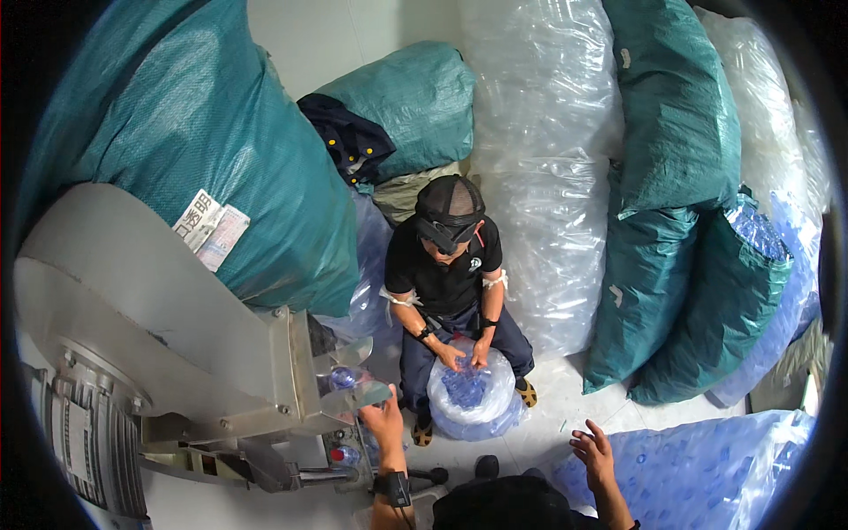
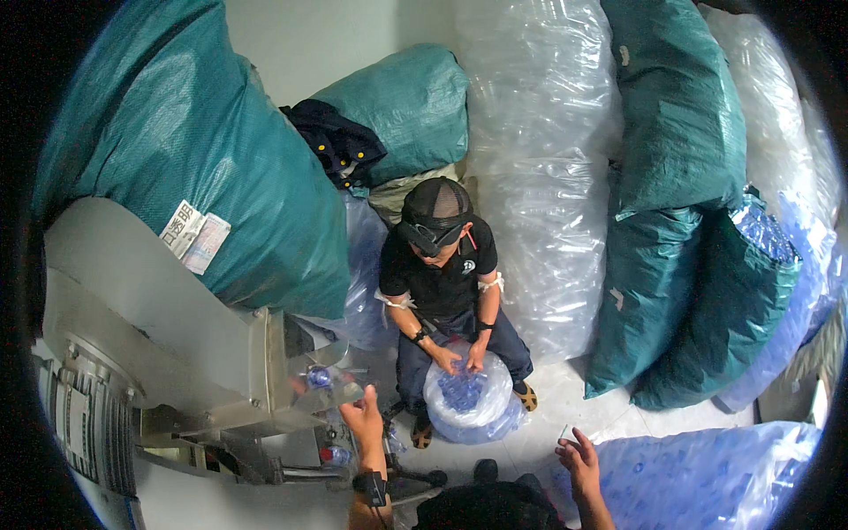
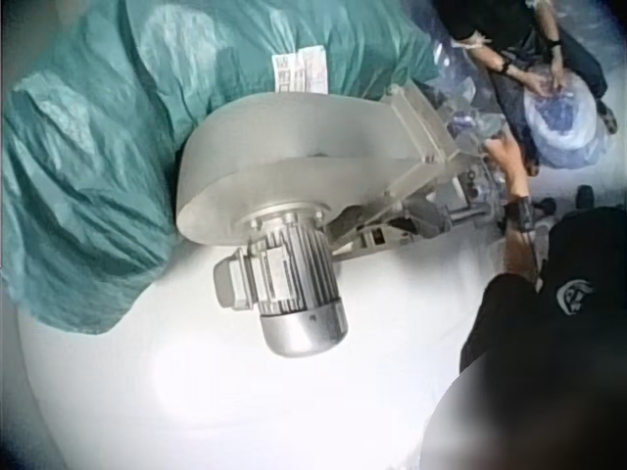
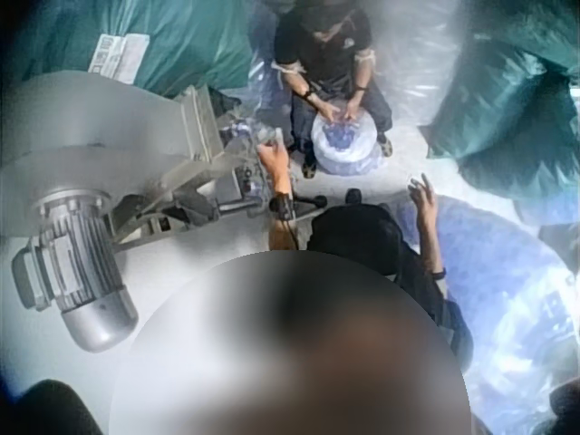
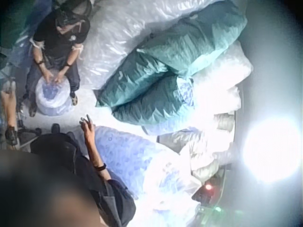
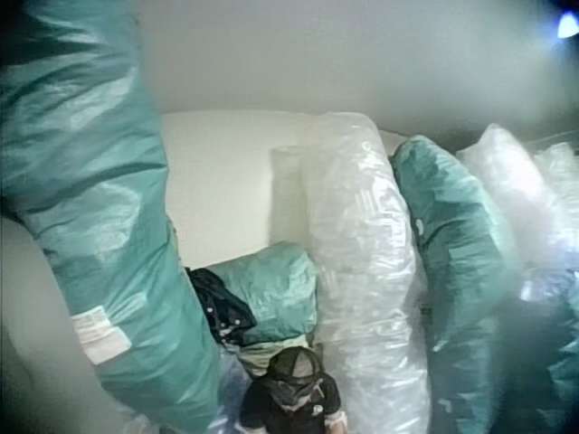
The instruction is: The person repeatedly picks up clear plastic water bottles from a large transparent bag and places them into a machine hopper. The person also handles the bag and occasionally adjusts the bottles before feeding them into the machine.
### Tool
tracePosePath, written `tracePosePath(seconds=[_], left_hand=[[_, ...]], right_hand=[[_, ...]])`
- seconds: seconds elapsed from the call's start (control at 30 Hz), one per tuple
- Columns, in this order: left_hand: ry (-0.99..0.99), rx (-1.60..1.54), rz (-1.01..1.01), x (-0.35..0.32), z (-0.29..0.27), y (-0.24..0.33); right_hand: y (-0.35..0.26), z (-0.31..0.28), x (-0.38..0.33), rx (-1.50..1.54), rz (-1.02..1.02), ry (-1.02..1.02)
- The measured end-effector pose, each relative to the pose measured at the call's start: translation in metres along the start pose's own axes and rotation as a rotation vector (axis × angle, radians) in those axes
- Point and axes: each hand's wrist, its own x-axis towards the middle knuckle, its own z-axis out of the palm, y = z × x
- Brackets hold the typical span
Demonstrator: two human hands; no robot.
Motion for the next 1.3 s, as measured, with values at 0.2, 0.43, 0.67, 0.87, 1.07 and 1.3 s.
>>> tracePosePath(seconds=[0.2, 0.43, 0.67, 0.87, 1.07, 1.3], left_hand=[[0.136, -0.474, 0.002, -0.009, -0.006, -0.025], [-0.363, -0.449, -0.665, -0.087, -0.003, -0.016], [-1.404, -0.077, -0.407, -0.166, 0.078, -0.003], [-1.734, -0.122, 0.318, -0.211, 0.143, 0.111], [-1.733, -0.5, 1.2, -0.284, 0.172, 0.289], [-1.391, -0.885, 2.006, -0.376, 0.166, 0.456]], right_hand=[[0.001, -0.001, 0.0, 0.039, 0.006, 0.017], [0.007, -0.007, -0.013, 0.063, 0.003, 0.046], [-0.051, -0.053, -0.078, 0.013, -0.272, 0.127], [-0.12, -0.096, -0.198, -0.272, -0.812, 0.14], [-0.148, -0.123, -0.314, -0.672, -1.324, 0.781], [-0.162, -0.155, -0.353, -1.334, -0.293, 1.205]])
